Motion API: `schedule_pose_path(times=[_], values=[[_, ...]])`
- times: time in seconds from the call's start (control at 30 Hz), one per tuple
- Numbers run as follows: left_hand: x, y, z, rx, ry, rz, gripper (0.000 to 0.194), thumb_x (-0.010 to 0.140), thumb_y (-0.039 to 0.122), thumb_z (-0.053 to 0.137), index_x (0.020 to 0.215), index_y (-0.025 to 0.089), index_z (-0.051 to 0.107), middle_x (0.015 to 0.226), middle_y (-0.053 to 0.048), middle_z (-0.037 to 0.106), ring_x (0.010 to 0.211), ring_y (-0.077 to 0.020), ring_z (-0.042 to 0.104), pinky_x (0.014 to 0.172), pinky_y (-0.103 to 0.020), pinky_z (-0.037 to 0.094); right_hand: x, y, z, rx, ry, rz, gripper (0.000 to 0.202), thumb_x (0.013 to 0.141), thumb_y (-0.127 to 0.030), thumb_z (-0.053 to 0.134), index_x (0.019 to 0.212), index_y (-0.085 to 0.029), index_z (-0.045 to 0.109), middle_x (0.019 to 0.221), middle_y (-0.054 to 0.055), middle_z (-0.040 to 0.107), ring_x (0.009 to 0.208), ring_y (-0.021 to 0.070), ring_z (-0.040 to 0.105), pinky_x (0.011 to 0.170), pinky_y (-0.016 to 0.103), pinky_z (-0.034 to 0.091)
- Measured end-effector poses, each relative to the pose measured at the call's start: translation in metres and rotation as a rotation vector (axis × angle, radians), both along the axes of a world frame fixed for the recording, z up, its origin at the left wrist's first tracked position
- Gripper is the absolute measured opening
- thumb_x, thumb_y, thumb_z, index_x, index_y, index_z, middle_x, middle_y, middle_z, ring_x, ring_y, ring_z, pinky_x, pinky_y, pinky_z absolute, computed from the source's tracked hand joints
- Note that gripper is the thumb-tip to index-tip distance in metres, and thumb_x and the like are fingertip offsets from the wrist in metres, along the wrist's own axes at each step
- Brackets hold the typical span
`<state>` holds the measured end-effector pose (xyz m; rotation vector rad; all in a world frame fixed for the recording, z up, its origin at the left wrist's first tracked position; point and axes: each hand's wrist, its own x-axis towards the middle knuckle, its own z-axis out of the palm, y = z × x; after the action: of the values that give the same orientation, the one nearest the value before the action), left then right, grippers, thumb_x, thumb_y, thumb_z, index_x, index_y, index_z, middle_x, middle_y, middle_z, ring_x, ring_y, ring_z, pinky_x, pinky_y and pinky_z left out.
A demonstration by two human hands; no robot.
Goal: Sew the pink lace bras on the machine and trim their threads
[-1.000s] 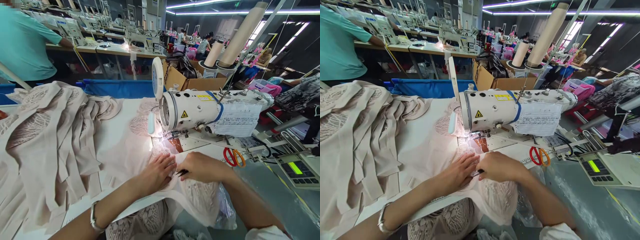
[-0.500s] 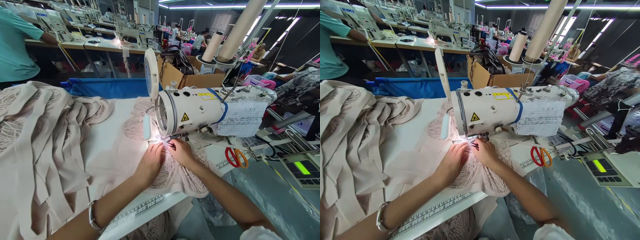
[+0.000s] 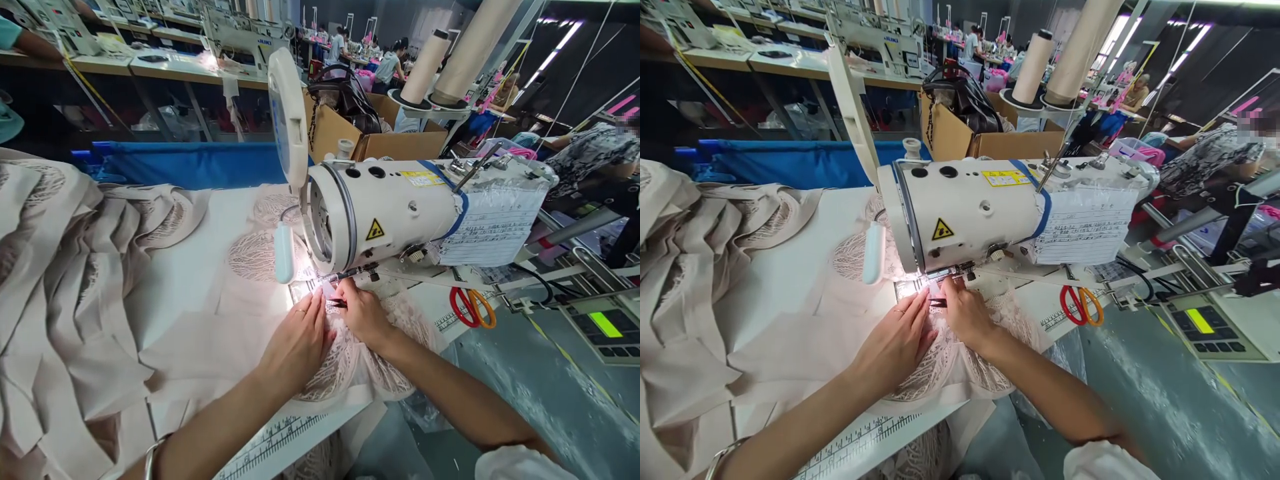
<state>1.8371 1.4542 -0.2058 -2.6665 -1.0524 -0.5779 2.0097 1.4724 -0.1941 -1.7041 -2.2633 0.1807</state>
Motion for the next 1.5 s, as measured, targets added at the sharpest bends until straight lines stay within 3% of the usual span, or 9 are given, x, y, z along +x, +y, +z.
schedule_pose_path(times=[0.2, 0.3, 0.43, 0.8, 1.27, 1.5], values=[[-0.005, 0.005, 0.009, -0.110, -0.018, -0.021, 0.036, 0.095, 0.029, 0.049, 0.112, 0.003, 0.067, 0.133, -0.026, 0.061, 0.102, -0.0361, 0.061, 0.075, -0.045, 0.052, 0.000, -0.005, 0.001, 0.092, -0.203, 0.132, 0.020, 0.099, -0.010, 0.043, 0.106, -0.014, 0.061, 0.073, 0.005, 0.070, 0.066, 0.0199, 0.068, 0.064, 0.027, 0.045], [-0.006, 0.006, 0.011, -0.134, -0.009, -0.024, 0.033, 0.094, 0.029, 0.048, 0.107, 0.006, 0.068, 0.136, -0.024, 0.060, 0.103, -0.0360, 0.059, 0.076, -0.045, 0.051, -0.001, -0.007, 0.006, 0.062, -0.218, 0.172, 0.026, 0.099, -0.009, 0.043, 0.117, -0.013, 0.062, 0.087, 0.009, 0.073, 0.078, 0.0210, 0.070, 0.070, 0.027, 0.050], [-0.007, 0.007, 0.011, -0.155, -0.026, -0.016, 0.043, 0.094, 0.032, 0.051, 0.125, 0.004, 0.061, 0.136, -0.021, 0.061, 0.106, -0.0350, 0.058, 0.080, -0.044, 0.049, -0.001, -0.008, 0.008, 0.070, -0.189, 0.209, 0.038, 0.100, -0.011, 0.041, 0.134, -0.009, 0.056, 0.109, 0.015, 0.073, 0.090, 0.0237, 0.072, 0.076, 0.030, 0.055], [-0.009, 0.006, 0.008, -0.110, -0.016, 0.015, 0.056, 0.096, 0.036, 0.048, 0.137, -0.001, 0.052, 0.142, -0.021, 0.057, 0.115, -0.0361, 0.057, 0.085, -0.043, 0.047, -0.007, -0.008, 0.013, -0.090, -0.206, 0.130, 0.051, 0.096, -0.011, 0.042, 0.147, -0.010, 0.048, 0.111, 0.016, 0.073, 0.093, 0.0262, 0.072, 0.081, 0.035, 0.058], [-0.009, 0.006, 0.006, -0.046, 0.008, 0.051, 0.056, 0.099, 0.036, 0.039, 0.137, -0.001, 0.054, 0.142, -0.023, 0.057, 0.125, -0.0371, 0.056, 0.096, -0.049, 0.042, -0.010, -0.006, 0.022, -0.159, -0.202, 0.098, 0.057, 0.092, -0.007, 0.043, 0.149, -0.014, 0.045, 0.111, 0.014, 0.073, 0.097, 0.0268, 0.071, 0.084, 0.035, 0.056], [-0.010, 0.006, 0.007, -0.034, 0.005, 0.049, 0.054, 0.099, 0.036, 0.039, 0.134, -0.002, 0.057, 0.139, -0.024, 0.060, 0.125, -0.0386, 0.055, 0.098, -0.049, 0.040, -0.007, -0.002, 0.019, -0.162, -0.152, 0.023, 0.035, 0.093, -0.013, 0.050, 0.127, -0.016, 0.056, 0.090, 0.009, 0.076, 0.082, 0.0259, 0.072, 0.069, 0.030, 0.049]])
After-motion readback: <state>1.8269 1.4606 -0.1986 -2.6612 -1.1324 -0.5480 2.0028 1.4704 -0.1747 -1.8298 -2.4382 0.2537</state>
